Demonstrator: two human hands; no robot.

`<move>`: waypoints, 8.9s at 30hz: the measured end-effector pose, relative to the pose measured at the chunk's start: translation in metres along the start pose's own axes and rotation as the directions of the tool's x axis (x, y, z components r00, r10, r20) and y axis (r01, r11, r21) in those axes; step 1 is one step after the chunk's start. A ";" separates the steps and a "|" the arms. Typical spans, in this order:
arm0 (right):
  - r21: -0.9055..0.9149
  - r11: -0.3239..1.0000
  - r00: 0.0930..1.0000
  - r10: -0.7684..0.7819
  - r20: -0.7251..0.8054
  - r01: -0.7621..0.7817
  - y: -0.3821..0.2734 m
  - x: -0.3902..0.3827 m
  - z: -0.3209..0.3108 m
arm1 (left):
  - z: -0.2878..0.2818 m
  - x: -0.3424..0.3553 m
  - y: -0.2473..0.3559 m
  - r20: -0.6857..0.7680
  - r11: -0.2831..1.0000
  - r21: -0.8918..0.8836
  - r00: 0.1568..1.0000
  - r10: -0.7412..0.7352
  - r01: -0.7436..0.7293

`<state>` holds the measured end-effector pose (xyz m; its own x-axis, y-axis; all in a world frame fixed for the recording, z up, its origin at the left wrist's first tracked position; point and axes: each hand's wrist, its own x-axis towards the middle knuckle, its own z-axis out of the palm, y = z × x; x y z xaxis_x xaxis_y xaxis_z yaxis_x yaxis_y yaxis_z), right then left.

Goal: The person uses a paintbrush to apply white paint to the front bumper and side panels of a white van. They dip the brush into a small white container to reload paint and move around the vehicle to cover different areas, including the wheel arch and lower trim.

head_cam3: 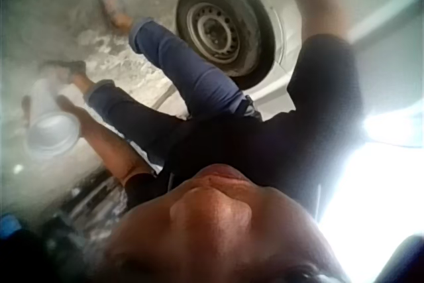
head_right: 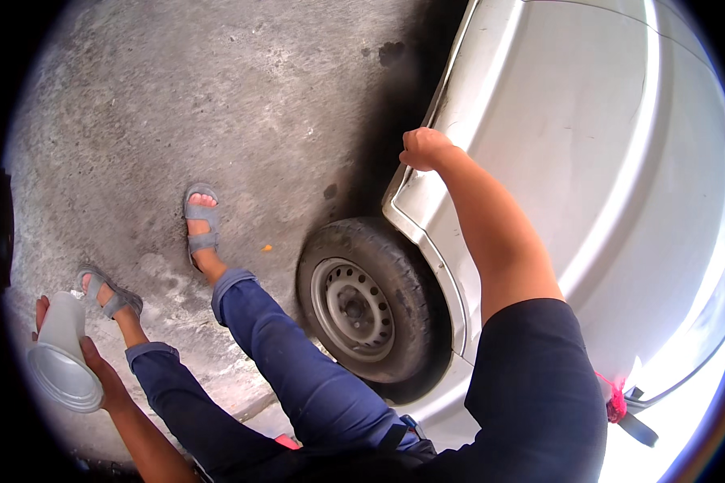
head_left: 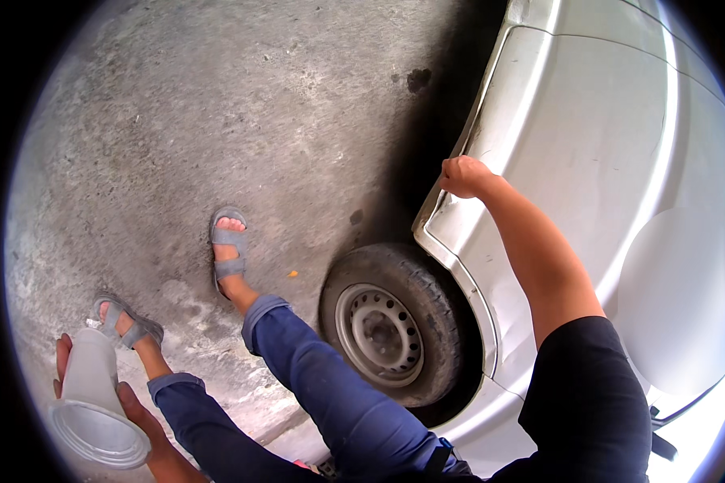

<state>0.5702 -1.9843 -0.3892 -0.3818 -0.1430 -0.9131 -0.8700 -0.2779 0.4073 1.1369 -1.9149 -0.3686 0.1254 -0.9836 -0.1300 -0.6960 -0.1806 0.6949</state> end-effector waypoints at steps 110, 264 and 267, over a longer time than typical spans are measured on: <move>0.314 0.946 0.763 0.142 -0.631 0.083 0.065 0.011 0.012 | 0.014 0.014 0.043 0.094 0.989 0.147 0.995 0.020 -0.034; 0.391 -0.906 0.357 0.315 0.879 -0.162 -1.174 -0.912 0.538 | -0.698 -0.344 -0.077 0.589 0.562 -0.700 0.089 0.803 -0.442; 0.330 -0.938 0.341 0.277 0.898 -0.109 -1.200 -0.913 0.544 | -0.712 -0.361 -0.095 0.564 0.537 -0.722 0.079 0.822 -0.437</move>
<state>1.7924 -1.0036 -0.0543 -0.6514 0.7275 -0.2152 0.7542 0.5900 -0.2883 1.6613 -1.5451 0.1159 -0.9610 -0.2239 0.1621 0.0816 0.3305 0.9403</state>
